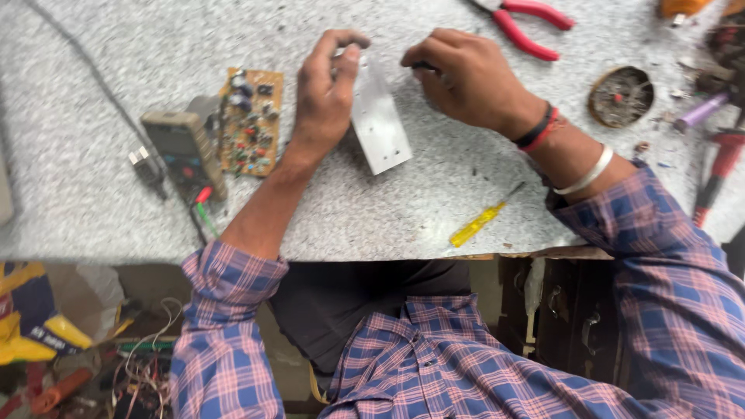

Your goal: The person assembles a small electronic device by inserting metal pins into a white plastic housing. They use pliers to trim the pins and a screwdriver to adjust components inside the housing. The person repeatedly checks the alignment and fit of the pins within the housing.

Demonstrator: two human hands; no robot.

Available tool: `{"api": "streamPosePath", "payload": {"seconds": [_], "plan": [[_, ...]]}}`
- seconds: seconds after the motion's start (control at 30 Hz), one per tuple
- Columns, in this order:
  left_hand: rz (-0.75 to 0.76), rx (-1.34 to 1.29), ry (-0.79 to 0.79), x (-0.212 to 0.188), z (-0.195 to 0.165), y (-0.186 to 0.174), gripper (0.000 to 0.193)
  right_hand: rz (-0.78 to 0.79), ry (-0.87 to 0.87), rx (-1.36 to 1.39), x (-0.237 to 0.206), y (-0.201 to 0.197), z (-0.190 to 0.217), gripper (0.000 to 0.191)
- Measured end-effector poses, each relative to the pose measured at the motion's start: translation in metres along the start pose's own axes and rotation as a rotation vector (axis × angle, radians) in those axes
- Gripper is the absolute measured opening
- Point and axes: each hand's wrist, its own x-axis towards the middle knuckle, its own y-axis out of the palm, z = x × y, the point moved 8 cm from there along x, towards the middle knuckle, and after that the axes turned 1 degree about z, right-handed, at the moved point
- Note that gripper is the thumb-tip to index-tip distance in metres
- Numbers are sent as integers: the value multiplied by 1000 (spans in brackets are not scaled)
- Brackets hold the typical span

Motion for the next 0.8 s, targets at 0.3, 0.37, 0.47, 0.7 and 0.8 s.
{"api": "streamPosePath", "payload": {"seconds": [0.3, 0.37, 0.47, 0.7, 0.8], "plan": [[114, -134, -178, -2, 1, 9, 70, -57, -43, -291, -1, -3, 4, 34], [150, -239, -282, -6, 2, 13, 83, -95, -37, -350, -2, -5, 5, 38], [167, -353, -265, -5, -5, 15, 86, -139, 17, -262, -2, -6, 4, 27], [216, -370, -151, -4, -8, 18, 60, -48, -44, -147, -1, 10, 10, 66], [218, -341, -174, -6, -5, 18, 52, -6, 26, -97, -3, 13, 1, 42]]}}
